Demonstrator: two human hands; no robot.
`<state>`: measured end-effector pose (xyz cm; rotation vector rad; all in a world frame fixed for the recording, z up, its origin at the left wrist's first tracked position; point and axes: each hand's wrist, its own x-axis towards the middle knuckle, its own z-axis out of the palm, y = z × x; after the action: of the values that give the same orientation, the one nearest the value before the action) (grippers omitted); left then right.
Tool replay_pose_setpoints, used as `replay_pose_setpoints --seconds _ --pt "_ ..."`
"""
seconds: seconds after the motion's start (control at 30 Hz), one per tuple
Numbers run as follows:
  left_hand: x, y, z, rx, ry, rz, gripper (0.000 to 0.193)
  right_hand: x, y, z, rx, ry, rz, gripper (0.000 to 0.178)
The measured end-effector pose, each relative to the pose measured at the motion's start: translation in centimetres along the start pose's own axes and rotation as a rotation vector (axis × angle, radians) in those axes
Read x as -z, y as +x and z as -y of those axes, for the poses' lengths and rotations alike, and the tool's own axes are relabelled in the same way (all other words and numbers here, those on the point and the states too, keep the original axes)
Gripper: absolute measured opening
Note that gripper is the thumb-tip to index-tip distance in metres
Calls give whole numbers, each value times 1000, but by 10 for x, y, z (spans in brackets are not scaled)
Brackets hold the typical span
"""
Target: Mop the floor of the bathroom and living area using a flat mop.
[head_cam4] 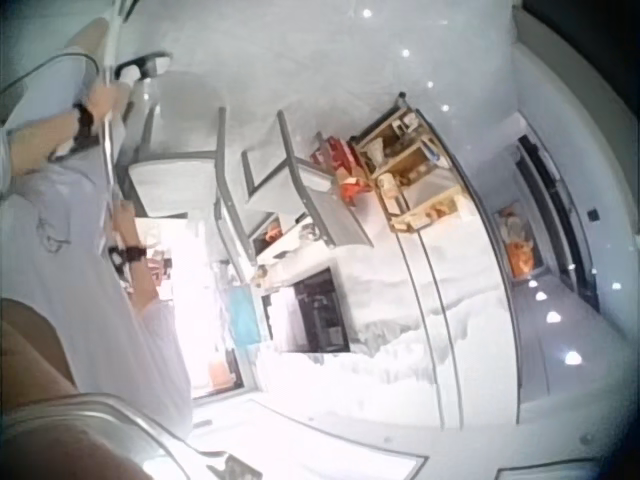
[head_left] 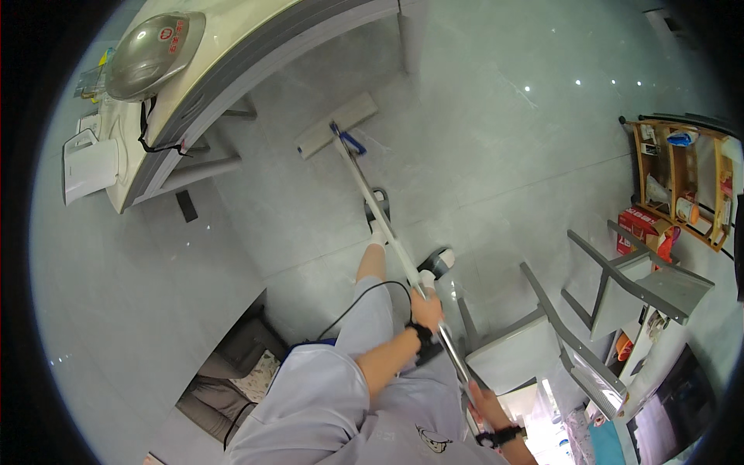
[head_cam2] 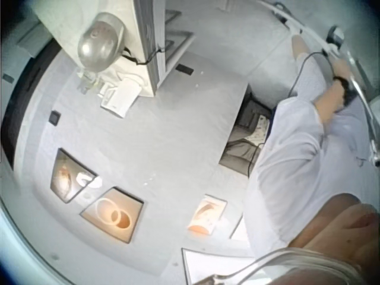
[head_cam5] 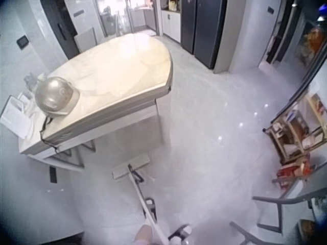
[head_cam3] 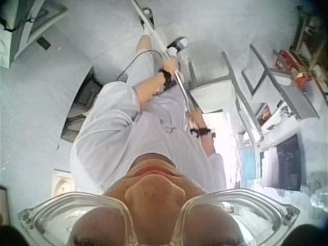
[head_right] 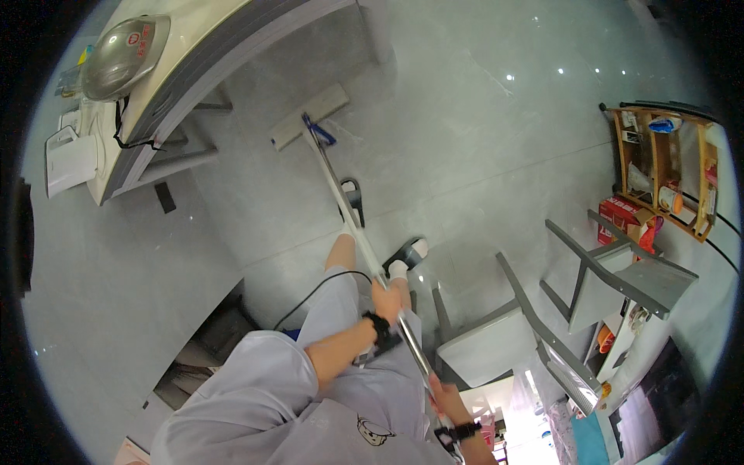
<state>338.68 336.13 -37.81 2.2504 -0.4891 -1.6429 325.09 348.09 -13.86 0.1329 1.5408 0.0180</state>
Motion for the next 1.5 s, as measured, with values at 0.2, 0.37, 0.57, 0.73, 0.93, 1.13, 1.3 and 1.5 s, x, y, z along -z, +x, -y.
replay_pose_setpoints --seconds 0.2,0.37,0.57,0.73,0.93,1.13,1.3,1.5 --pt "35 182 -185 -214 -10 50 14 -78 92 182 229 75 155 68" --pt "122 360 -347 -206 237 178 16 -174 102 370 378 195 371 58" --pt "134 420 -434 58 88 305 3 -216 103 459 356 201 357 51" --pt "199 450 -389 -560 614 179 11 -231 100 420 364 227 453 48" --pt "48 220 -226 -286 -24 26 17 -103 82 240 199 176 263 50" --pt "2 -26 -52 30 27 70 17 -12 -26 6 -122 80 22 55" --pt "-9 -142 29 207 11 148 33 26 -59 -185 263 -557 -171 44" --pt "-20 -98 6 152 -42 141 25 26 -50 -64 -239 92 8 59"
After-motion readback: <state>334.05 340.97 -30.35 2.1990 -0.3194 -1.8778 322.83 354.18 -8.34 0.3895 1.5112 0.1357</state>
